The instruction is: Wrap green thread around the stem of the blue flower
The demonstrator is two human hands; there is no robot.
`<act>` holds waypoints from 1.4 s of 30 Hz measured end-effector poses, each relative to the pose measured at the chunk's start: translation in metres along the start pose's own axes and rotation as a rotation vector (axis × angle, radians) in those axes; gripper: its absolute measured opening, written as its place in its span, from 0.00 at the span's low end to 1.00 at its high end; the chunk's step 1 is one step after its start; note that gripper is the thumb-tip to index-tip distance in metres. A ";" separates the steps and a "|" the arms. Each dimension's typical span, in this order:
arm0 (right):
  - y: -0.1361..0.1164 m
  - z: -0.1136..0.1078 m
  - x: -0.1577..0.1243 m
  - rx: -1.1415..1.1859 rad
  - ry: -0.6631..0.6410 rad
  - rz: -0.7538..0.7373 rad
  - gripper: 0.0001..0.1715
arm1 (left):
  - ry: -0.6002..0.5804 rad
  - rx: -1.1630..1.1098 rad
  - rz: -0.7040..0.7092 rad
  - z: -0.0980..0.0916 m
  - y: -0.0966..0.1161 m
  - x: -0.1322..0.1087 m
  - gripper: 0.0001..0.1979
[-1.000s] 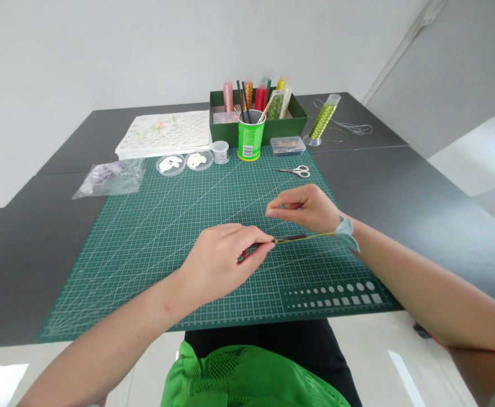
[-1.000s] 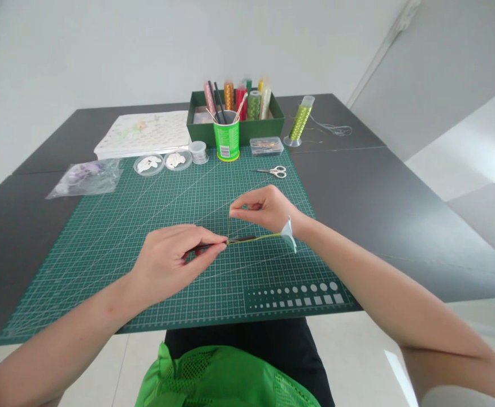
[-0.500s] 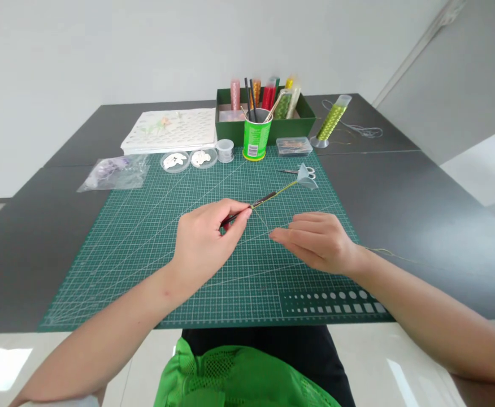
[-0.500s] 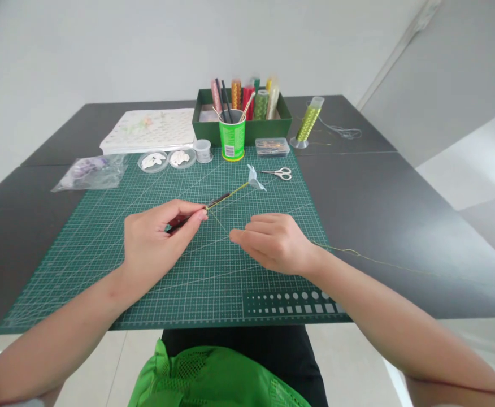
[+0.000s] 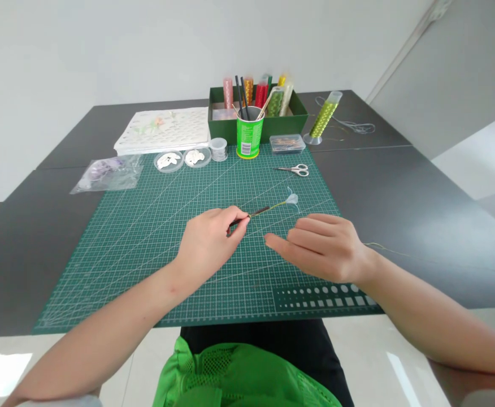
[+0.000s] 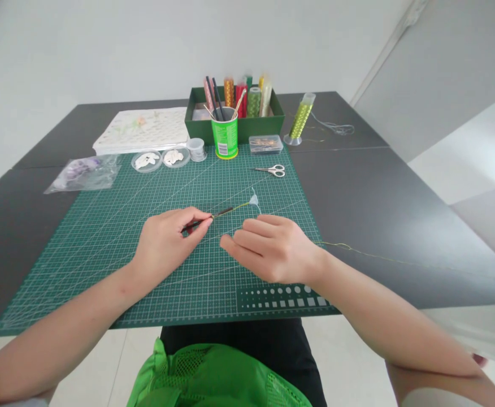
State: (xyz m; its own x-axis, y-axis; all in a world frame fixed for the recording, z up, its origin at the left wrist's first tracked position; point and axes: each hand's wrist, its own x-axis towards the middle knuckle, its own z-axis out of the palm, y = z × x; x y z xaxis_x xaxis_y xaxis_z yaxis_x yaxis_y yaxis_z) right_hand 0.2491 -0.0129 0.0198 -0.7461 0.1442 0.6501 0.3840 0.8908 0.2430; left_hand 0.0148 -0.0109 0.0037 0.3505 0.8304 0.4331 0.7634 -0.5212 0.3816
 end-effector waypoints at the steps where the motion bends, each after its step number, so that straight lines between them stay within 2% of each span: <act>1: 0.001 -0.001 0.000 -0.013 0.005 0.002 0.02 | -0.059 0.002 0.017 0.001 0.000 0.000 0.04; 4: 0.007 -0.002 -0.002 -0.017 0.023 0.020 0.02 | -0.223 -0.011 0.084 0.004 0.001 -0.001 0.05; 8: 0.014 0.003 -0.005 0.027 0.066 0.061 0.04 | -0.289 -0.021 0.162 0.007 0.007 -0.004 0.07; 16: 0.026 0.011 -0.007 0.110 0.079 0.140 0.09 | -0.222 -0.075 0.317 0.010 0.012 -0.012 0.08; 22: 0.036 0.019 -0.012 0.374 0.045 0.303 0.11 | -0.178 -0.120 0.354 0.008 0.016 -0.015 0.10; 27: 0.037 0.027 -0.015 0.520 0.038 0.380 0.09 | -0.133 -0.172 0.362 0.004 0.016 -0.015 0.10; 30: 0.039 0.032 -0.017 0.646 -0.015 0.449 0.10 | -0.115 -0.187 0.363 0.000 0.017 -0.014 0.09; 34: 0.043 0.038 -0.021 0.866 -0.145 0.623 0.14 | -0.043 -0.227 0.318 -0.006 0.019 -0.011 0.07; 36: 0.043 0.040 -0.022 0.949 -0.147 0.683 0.18 | 0.017 -0.252 0.248 -0.009 0.018 -0.010 0.06; 38: 0.042 0.042 -0.023 0.969 -0.123 0.688 0.20 | 0.069 -0.274 0.137 -0.012 0.018 -0.008 0.04; 42: 0.035 0.039 -0.019 0.855 -0.101 0.613 0.22 | 0.123 -0.332 -0.074 -0.015 0.016 -0.005 0.05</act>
State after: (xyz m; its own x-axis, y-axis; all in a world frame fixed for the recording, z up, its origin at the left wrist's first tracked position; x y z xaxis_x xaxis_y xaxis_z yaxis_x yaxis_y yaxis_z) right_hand 0.2556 0.0327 -0.0116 -0.6114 0.6723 0.4174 0.2287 0.6550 -0.7202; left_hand 0.0172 -0.0260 0.0199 0.2175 0.8488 0.4819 0.5590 -0.5130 0.6514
